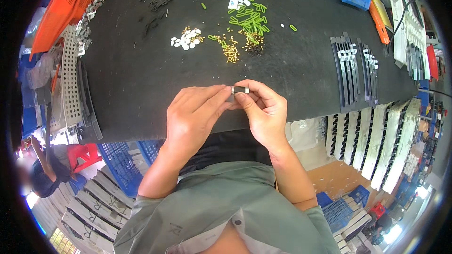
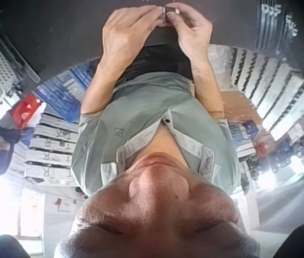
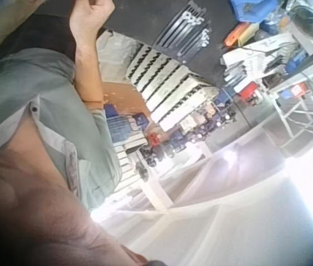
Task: The person assembles small metal strips and plastic clips into hardware units by hand at a workbench.
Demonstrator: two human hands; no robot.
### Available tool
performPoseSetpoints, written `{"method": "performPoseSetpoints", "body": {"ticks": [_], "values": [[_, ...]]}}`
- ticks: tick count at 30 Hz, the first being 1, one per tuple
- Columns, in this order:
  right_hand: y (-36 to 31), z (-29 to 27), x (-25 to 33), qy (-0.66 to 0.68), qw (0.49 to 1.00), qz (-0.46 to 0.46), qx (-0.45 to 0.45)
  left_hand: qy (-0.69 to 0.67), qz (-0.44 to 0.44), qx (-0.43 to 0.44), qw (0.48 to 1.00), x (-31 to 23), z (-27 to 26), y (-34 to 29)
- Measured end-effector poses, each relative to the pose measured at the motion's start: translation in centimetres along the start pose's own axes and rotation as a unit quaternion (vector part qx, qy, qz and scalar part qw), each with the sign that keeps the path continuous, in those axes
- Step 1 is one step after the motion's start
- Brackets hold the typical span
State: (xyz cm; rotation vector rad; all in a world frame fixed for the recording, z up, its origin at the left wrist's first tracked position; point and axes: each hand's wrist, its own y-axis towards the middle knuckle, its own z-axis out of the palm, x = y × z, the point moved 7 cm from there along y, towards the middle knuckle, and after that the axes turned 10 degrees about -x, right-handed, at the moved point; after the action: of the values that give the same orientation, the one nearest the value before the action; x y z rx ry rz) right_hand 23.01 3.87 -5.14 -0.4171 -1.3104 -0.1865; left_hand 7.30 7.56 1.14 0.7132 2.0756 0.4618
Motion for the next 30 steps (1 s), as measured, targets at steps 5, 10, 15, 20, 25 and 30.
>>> {"method": "performPoseSetpoints", "body": {"ticks": [5, 10, 15, 20, 25, 30], "values": [[-0.1, 0.1, -0.1, 0.018, 1.0, 0.006, 0.001, 0.013, 0.044, -0.003, 0.999, -0.3, 0.6, 0.1], [0.1, 0.0, 0.4, -0.078, 0.995, -0.055, 0.006, 0.012, -0.005, 0.019, 1.0, 0.2, 1.0, 0.0], [0.0, 0.9, 1.8, -0.196, 0.966, -0.157, 0.053, -0.001, -0.042, 0.059, 0.997, 0.3, 0.3, 0.5], [-0.5, 1.1, 1.5, -0.156, 0.977, -0.142, 0.044, 0.003, -0.07, 0.074, 0.995, -0.2, 0.4, 0.5], [-0.7, 1.1, 1.1, -0.151, 0.98, -0.115, 0.054, -0.016, -0.084, 0.169, 0.982, 0.7, -0.1, 1.9], [-0.9, 1.0, 0.7, -0.115, 0.984, -0.123, 0.059, 0.094, -0.068, 0.175, 0.978, 5.5, -2.2, 10.4]]}}
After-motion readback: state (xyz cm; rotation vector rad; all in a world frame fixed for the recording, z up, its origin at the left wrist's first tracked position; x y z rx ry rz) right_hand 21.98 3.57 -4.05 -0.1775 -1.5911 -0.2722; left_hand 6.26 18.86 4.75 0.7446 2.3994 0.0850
